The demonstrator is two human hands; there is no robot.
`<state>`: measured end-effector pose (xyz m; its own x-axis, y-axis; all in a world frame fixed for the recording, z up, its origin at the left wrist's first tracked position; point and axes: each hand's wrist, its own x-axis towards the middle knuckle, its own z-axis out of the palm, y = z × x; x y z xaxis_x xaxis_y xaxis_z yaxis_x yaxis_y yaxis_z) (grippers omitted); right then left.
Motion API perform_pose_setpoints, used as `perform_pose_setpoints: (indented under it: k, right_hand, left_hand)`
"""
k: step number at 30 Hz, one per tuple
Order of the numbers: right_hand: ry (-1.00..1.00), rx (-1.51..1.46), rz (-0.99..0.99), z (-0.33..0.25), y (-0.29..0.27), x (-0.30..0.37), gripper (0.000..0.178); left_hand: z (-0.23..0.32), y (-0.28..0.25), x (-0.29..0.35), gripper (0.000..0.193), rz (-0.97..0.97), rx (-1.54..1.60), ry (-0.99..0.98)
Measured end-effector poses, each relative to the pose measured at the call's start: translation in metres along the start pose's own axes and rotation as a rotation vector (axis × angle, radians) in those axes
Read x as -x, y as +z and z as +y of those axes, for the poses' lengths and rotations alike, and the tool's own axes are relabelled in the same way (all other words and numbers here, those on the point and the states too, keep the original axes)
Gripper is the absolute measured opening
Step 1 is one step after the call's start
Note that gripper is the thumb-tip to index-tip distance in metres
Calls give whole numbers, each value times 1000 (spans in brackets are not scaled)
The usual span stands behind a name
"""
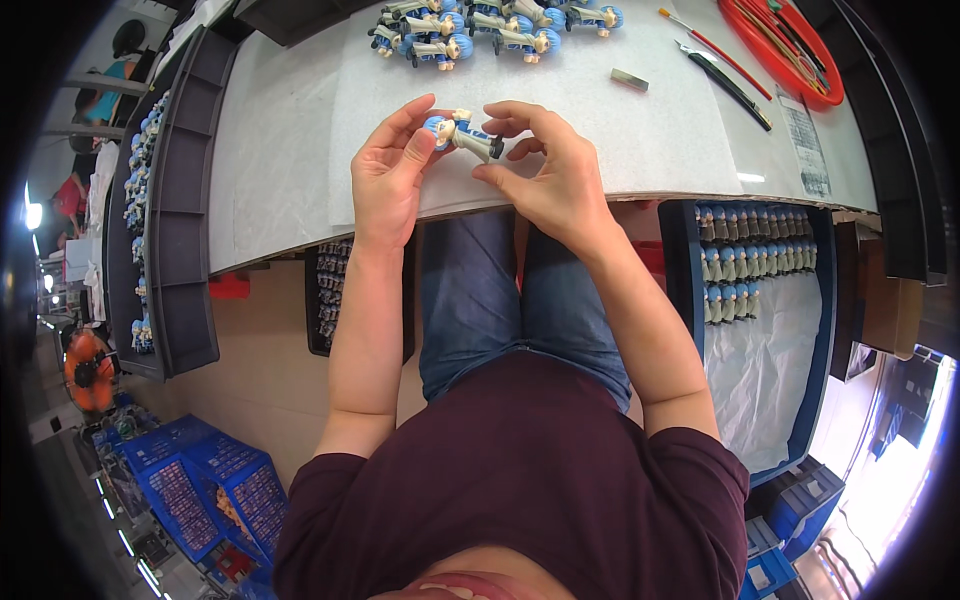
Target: The person sits at a table and repeatedly picks up small blue and white figurines. They use a red tool to scrape or clean the surface of each figure before placing it into a blue tray. The process is repeated for multiple figures in a batch.
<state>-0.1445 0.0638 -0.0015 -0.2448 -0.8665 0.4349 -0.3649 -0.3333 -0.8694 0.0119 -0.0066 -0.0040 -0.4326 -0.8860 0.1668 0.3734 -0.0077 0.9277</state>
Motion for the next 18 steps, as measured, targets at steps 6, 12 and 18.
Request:
perform_pose_setpoints:
  k: [6,12,18]
  right_hand:
    - [68,-132,-52,1,-1,-1,45]
    - [-10,66,-105,6,-8,-2,38]
    - [-72,-53,-99,-1,-7,1,54]
  left_hand:
    - [6,-3,1,36,-36,133,-25]
    - [-1,0,-4,45,-84,94,-11]
    - [-2,-7,1,37,-12,-112,21]
